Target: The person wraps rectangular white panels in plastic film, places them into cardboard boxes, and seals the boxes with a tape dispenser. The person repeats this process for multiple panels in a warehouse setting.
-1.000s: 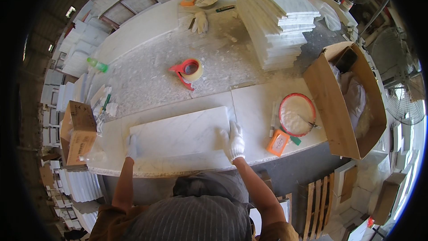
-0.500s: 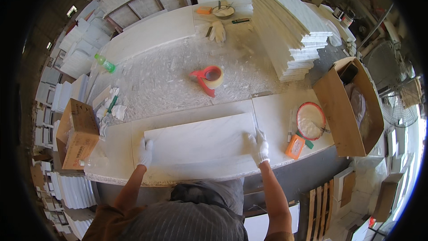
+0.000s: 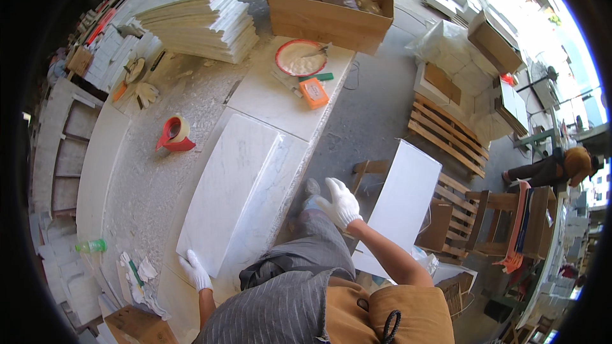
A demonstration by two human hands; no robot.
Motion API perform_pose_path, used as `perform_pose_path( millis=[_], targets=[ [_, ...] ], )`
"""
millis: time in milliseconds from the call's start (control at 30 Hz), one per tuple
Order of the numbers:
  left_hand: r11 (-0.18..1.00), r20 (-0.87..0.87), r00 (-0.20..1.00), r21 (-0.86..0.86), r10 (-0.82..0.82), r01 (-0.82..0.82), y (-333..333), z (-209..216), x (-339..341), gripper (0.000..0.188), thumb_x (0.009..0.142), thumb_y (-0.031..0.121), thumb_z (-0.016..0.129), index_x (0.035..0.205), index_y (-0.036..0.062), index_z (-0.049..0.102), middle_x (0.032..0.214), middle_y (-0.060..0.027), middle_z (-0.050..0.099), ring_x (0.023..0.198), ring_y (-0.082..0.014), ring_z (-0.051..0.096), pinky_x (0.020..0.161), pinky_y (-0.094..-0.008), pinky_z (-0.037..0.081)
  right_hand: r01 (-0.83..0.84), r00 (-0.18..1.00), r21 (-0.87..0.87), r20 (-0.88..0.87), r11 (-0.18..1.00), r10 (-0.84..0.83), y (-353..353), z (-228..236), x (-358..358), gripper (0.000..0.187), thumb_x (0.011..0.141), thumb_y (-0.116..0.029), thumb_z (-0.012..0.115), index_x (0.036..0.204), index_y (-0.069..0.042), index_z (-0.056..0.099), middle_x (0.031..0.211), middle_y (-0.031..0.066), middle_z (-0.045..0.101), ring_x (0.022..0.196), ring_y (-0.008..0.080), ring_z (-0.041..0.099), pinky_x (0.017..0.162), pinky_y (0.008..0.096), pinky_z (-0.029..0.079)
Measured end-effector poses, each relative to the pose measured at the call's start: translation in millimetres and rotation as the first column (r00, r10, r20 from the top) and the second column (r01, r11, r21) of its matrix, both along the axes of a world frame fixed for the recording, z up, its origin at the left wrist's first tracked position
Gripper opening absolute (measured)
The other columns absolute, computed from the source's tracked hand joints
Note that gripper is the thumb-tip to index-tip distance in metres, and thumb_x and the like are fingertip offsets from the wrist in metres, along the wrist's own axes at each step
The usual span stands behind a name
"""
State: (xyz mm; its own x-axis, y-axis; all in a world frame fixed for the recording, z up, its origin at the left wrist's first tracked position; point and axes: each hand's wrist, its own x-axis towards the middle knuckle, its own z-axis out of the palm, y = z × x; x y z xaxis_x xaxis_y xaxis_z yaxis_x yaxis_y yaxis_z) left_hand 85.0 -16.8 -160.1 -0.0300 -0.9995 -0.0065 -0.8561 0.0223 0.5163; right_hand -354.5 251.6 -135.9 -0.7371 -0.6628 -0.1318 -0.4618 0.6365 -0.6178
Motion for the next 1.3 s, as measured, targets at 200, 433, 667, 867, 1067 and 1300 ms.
perform_pose_path(
  millis=[200,433,667,867,1067,1300],
  targets=[
    [0.99,-0.247,0.969,0.136,-0.003,0.037,-2.7,18.8,-5.2,0.063,0.104,0.038,0.047,0.144,-0.0087,0.034,0.141,-0.0297,0.047,0.127,-0.0373,0.051,0.106,-0.0417,0.042,0.755,0.532,0.388,0.109,0.529,-0.84,184.8,-42.1,41.2,0.08,0.079,-0.038,0.079,0.14,0.001,0.046,0.143,0.0236,0.048,0.132,0.0371,0.047,0.108,0.0404,0.04],
    [0.981,-0.251,0.967,0.192,0.043,0.006,-9.1,20.2,-2.0,0.065,0.105,0.04,0.045,0.146,-0.0077,0.032,0.143,-0.0277,0.045,0.127,-0.0347,0.051,0.106,-0.0409,0.041,0.783,0.411,0.459,0.125,0.42,-0.903,288.0,-99.5,93.4,0.101,0.067,-0.033,0.088,0.146,0.002,0.036,0.142,0.0227,0.049,0.13,0.0366,0.049,0.107,0.0408,0.042],
    [0.981,-0.146,0.986,0.185,0.082,-0.054,-9.0,21.0,-5.5,0.067,0.104,0.044,0.045,0.145,-0.0075,0.034,0.142,-0.0274,0.046,0.127,-0.0344,0.051,0.106,-0.0409,0.042,0.8,0.321,0.454,0.226,0.391,-0.92,287.2,-85.4,72.0,0.097,0.061,-0.03,0.09,0.141,0.0,0.044,0.137,0.02,0.054,0.125,0.0352,0.054,0.103,0.0416,0.046],
    [0.966,-0.155,0.987,0.257,0.045,-0.004,-14.4,29.0,-7.0,0.068,0.103,0.048,0.045,0.142,-0.0081,0.038,0.141,-0.029,0.047,0.126,-0.0349,0.052,0.105,-0.0415,0.043,0.843,0.344,0.387,0.147,0.374,-0.927,325.1,-139.2,83.1,0.089,0.063,-0.029,0.089,0.137,0.0,0.049,0.128,0.0185,0.061,0.114,0.0337,0.061,0.095,0.0404,0.051],
    [0.967,-0.115,0.983,0.225,0.146,-0.118,-15.9,17.9,-6.3,0.073,0.102,0.05,0.045,0.143,-0.0093,0.036,0.143,-0.0303,0.045,0.127,-0.0375,0.051,0.106,-0.0425,0.042,0.813,0.366,0.404,0.204,0.418,-0.908,346.2,-147.7,83.4,0.079,0.067,-0.029,0.087,0.132,0.002,0.054,0.119,0.0178,0.066,0.109,0.032,0.064,0.091,0.0402,0.053],
    [0.972,0.048,0.989,0.183,0.138,-0.145,-26.5,12.7,4.3,0.077,0.101,0.051,0.045,0.144,-0.0111,0.034,0.144,-0.0316,0.043,0.129,-0.0387,0.05,0.108,-0.0432,0.041,0.796,0.282,0.431,0.355,0.424,-0.891,344.6,-126.3,74.4,0.072,0.071,-0.03,0.085,0.125,0.006,0.056,0.111,0.0181,0.066,0.095,0.0277,0.065,0.083,0.0386,0.054]
  ],
)
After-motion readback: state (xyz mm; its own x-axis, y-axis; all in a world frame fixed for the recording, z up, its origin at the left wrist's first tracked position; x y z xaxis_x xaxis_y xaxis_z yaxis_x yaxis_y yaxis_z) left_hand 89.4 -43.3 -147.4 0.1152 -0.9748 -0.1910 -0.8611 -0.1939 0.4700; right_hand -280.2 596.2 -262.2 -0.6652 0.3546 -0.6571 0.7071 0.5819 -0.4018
